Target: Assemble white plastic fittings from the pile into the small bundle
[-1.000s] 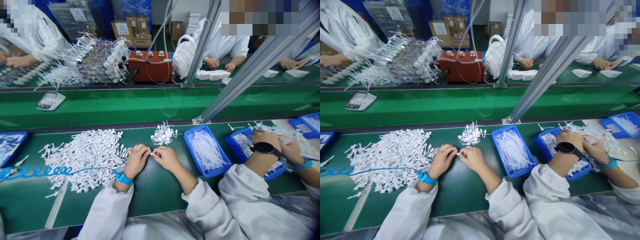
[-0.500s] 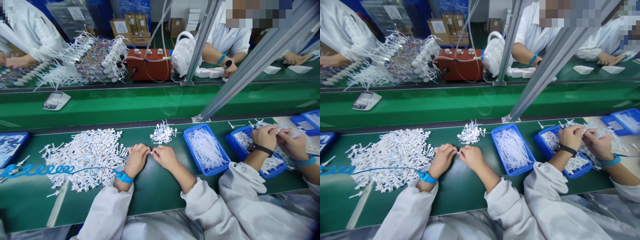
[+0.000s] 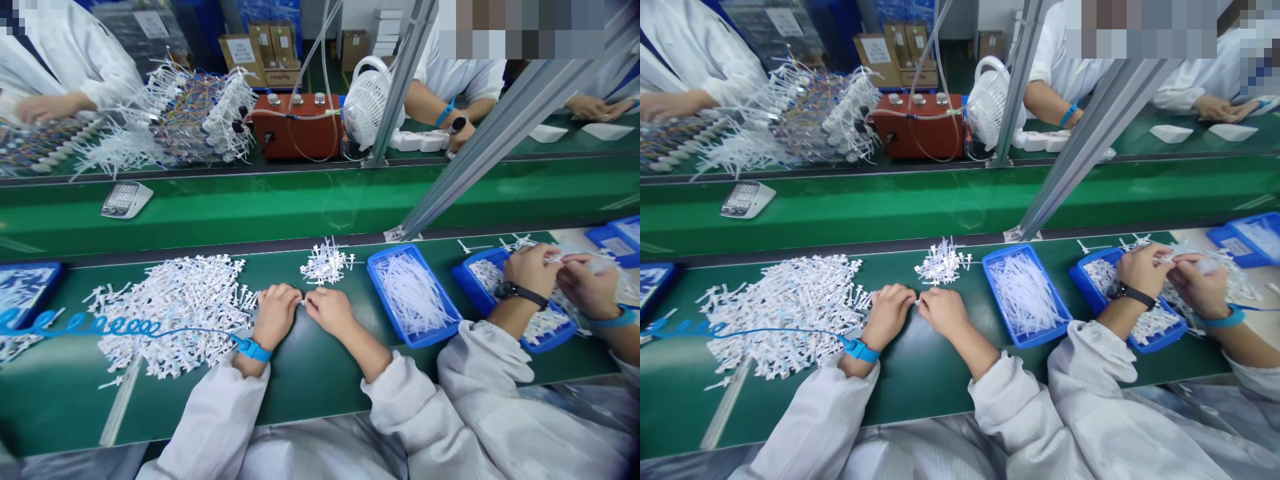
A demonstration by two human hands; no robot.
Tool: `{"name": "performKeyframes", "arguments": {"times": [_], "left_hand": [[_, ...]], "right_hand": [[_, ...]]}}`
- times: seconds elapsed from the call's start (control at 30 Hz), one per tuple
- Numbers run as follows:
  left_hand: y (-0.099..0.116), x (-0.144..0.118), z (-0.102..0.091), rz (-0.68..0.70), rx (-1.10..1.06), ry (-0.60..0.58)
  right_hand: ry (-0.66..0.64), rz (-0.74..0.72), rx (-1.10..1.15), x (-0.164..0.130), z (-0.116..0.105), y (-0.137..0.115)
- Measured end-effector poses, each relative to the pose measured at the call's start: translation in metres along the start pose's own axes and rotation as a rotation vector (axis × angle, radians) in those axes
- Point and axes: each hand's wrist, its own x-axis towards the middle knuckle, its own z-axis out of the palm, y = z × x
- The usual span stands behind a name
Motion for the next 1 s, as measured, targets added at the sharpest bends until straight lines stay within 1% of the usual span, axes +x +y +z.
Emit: {"name": "performKeyframes", "arguments": {"times": [0.2,0.4,0.53,0.67,0.83,1.0], "left_hand": [[0.000,-0.002,0.002,0.018,0.018,-0.004],[0.002,-0.004,0.005,0.048,0.066,0.026],[0.003,-0.003,-0.001,0.102,0.112,-0.011],[0.000,-0.001,-0.008,0.159,0.096,-0.059],[-0.006,0.001,-0.010,0.141,0.067,-0.042],[-0.005,0.004,-0.008,0.129,0.064,-0.053]], "right_hand": [[-0.017,0.003,-0.001,0.000,-0.001,-0.001],[-0.014,0.007,0.001,0.001,0.001,-0.001],[-0.006,-0.013,-0.007,0.001,0.002,0.000],[-0.013,-0.012,-0.007,0.001,0.000,0.001],[-0.019,-0.008,0.028,0.001,-0.003,0.000],[-0.031,0.013,0.025,0.001,-0.003,-0.001]]}}
